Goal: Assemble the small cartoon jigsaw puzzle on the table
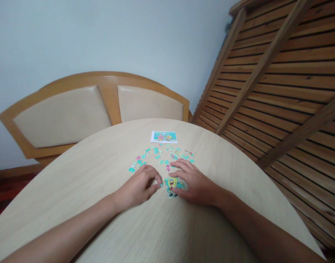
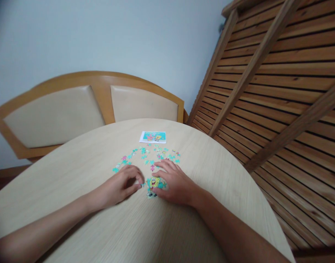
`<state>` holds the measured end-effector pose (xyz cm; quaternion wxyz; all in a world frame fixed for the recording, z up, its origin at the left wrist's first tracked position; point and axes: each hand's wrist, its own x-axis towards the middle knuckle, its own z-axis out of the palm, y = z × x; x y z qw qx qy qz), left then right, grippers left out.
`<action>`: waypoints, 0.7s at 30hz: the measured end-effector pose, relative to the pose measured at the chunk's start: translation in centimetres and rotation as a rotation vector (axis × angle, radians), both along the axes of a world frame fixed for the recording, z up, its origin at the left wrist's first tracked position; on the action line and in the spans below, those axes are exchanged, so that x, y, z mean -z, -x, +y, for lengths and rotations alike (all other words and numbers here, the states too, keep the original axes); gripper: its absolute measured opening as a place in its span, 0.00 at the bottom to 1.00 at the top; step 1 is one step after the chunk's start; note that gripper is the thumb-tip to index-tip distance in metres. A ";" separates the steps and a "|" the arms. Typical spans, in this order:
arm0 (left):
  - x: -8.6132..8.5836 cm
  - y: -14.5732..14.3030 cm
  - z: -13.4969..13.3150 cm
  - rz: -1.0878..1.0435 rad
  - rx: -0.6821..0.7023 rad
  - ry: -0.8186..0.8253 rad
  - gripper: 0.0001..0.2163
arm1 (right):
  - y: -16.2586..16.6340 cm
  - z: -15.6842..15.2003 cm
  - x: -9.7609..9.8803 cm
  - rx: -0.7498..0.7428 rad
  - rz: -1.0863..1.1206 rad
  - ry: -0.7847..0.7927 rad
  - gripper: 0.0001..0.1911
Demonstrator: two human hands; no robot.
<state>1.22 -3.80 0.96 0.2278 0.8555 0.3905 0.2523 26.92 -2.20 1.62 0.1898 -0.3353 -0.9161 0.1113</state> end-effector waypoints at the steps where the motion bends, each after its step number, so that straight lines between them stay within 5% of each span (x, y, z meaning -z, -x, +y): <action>1: 0.0 0.0 -0.1 0.003 -0.022 -0.006 0.04 | 0.0 -0.1 0.0 0.003 0.000 0.000 0.22; 21: -0.1 -0.9 -0.9 -0.026 -0.029 -0.016 0.04 | 0.1 -0.1 0.2 -0.009 0.018 -0.016 0.21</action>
